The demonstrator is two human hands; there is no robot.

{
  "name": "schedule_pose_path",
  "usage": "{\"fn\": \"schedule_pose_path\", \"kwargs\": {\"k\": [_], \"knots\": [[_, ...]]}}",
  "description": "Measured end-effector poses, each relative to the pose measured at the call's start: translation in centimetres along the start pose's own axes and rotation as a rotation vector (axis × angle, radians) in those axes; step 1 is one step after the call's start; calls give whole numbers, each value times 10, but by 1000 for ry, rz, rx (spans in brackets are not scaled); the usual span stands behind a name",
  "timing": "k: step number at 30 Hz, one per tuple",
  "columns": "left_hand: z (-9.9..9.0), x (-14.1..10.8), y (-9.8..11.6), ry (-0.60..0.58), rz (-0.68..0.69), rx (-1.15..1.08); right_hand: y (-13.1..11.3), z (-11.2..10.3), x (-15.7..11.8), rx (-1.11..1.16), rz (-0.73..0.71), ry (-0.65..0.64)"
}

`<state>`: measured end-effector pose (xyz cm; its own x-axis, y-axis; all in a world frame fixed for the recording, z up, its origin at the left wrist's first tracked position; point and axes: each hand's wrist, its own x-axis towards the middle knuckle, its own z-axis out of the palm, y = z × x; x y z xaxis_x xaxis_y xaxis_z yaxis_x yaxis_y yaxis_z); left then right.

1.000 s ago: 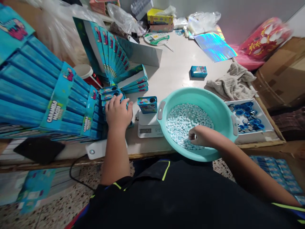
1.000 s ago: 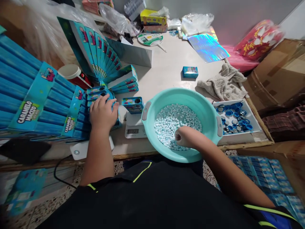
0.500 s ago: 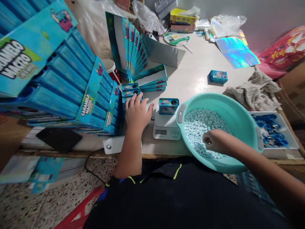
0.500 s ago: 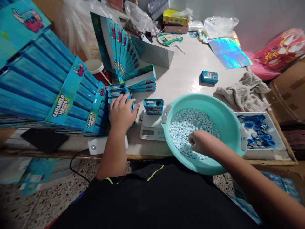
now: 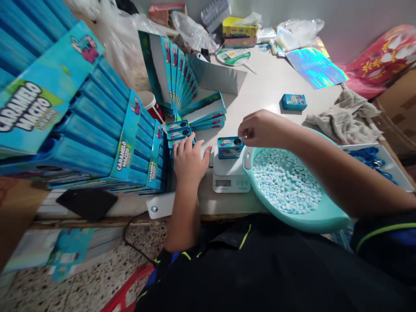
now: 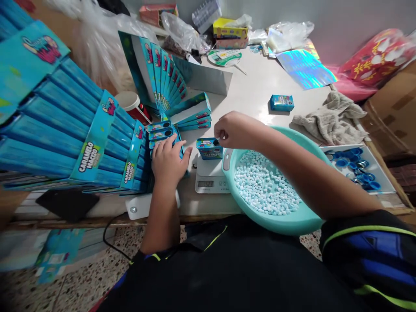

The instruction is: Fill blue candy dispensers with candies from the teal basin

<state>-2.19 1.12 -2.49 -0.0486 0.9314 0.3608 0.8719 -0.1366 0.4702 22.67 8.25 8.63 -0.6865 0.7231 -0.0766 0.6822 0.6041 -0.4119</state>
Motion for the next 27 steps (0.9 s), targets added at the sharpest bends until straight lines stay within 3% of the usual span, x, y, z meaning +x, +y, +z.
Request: {"fn": "schedule_pose_path", "kwargs": {"k": [3, 7, 11, 16, 20, 27], "knots": [[-1, 0, 0, -15, 5, 15, 4, 4, 0, -57, 8, -28], [-2, 0, 1, -19, 12, 63, 18, 3, -27, -93, 131, 42], [0, 0, 2, 5, 4, 27, 33, 24, -65, -176, 323, -198], [0, 0, 2, -19, -13, -4, 37, 75, -102, -2, 291, -449], [-2, 0, 6, -57, -20, 85, 36, 98, -108, -5, 266, -439], [-3, 0, 9, -64, 10, 259, 38, 101, -103, 23, 247, -423]]}}
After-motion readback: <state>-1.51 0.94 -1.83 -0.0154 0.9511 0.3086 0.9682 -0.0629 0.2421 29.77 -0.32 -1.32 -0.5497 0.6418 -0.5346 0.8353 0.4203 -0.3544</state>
